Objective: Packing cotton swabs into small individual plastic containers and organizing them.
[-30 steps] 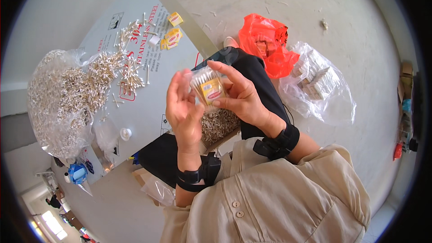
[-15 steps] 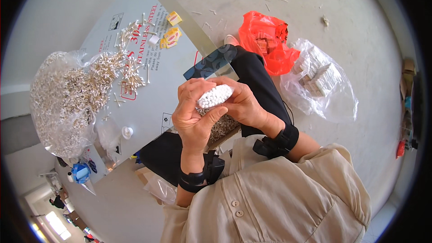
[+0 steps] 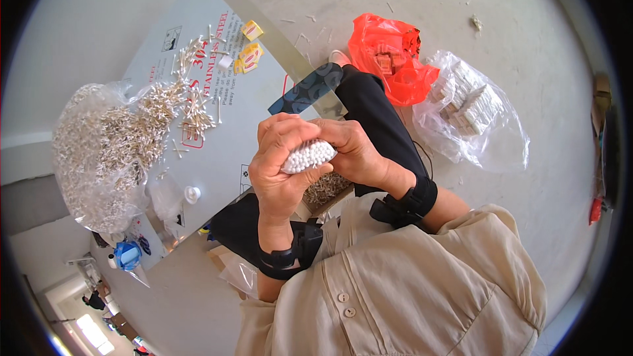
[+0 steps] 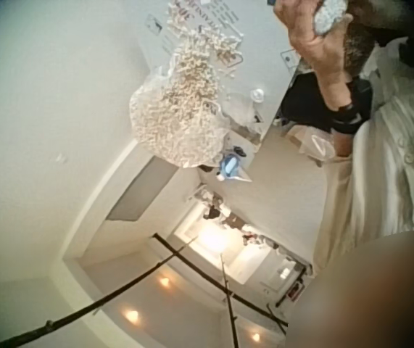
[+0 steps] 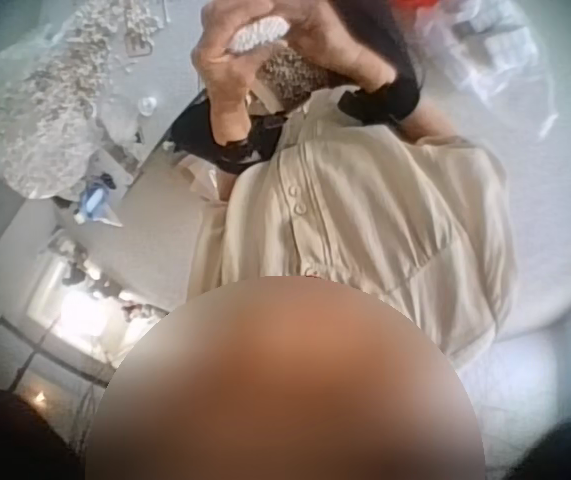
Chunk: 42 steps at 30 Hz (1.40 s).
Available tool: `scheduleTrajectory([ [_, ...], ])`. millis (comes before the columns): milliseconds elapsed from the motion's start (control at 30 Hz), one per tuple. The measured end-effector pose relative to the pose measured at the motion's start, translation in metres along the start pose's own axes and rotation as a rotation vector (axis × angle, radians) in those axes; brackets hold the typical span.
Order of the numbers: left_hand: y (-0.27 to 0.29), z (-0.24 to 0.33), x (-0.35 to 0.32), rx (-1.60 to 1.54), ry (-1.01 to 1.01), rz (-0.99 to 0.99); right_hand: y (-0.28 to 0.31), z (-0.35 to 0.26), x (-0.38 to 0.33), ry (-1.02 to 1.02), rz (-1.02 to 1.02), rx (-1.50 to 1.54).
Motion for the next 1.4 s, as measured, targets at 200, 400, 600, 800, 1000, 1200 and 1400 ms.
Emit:
scheduleTrajectory([
  [200, 0.003, 0.010, -0.008, 0.041, -0.102, -0.047, -0.006, -0.012, -0.003, 0.052, -0.004, -0.016],
  [400, 0.002, 0.023, -0.006, 0.061, -0.114, -0.061, -0.003, -0.014, -0.005, 0.032, 0.002, -0.006],
  [600, 0.006, 0.025, -0.007, 0.035, -0.094, -0.091, 0.000, -0.011, -0.007, -0.030, 0.028, 0.068],
  [800, 0.011, 0.024, -0.012, 0.049, -0.103, -0.092, -0.005, -0.008, -0.009, -0.030, 0.003, 0.083],
  [1000, 0.013, 0.022, -0.017, 0.036, -0.133, -0.078, -0.006, -0.008, -0.012, 0.033, 0.023, 0.054],
  [1200, 0.005, 0.027, -0.011, 0.068, -0.119, -0.100, -0.004, -0.013, -0.013, 0.063, 0.019, 0.024],
  [1400, 0.005, -0.019, -0.022, -0.093, 0.197, -0.069, -0.017, 0.029, -0.024, -0.331, -0.146, 0.017],
])
Point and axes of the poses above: each hand's wrist, its own x-axis towards the middle knuckle, its own y-axis out of the back of the hand, z = x × y, the point moved 10 cm from there along x, towards the middle knuckle, and after that the axes turned 7 degrees about z, right-handed, at the moved point
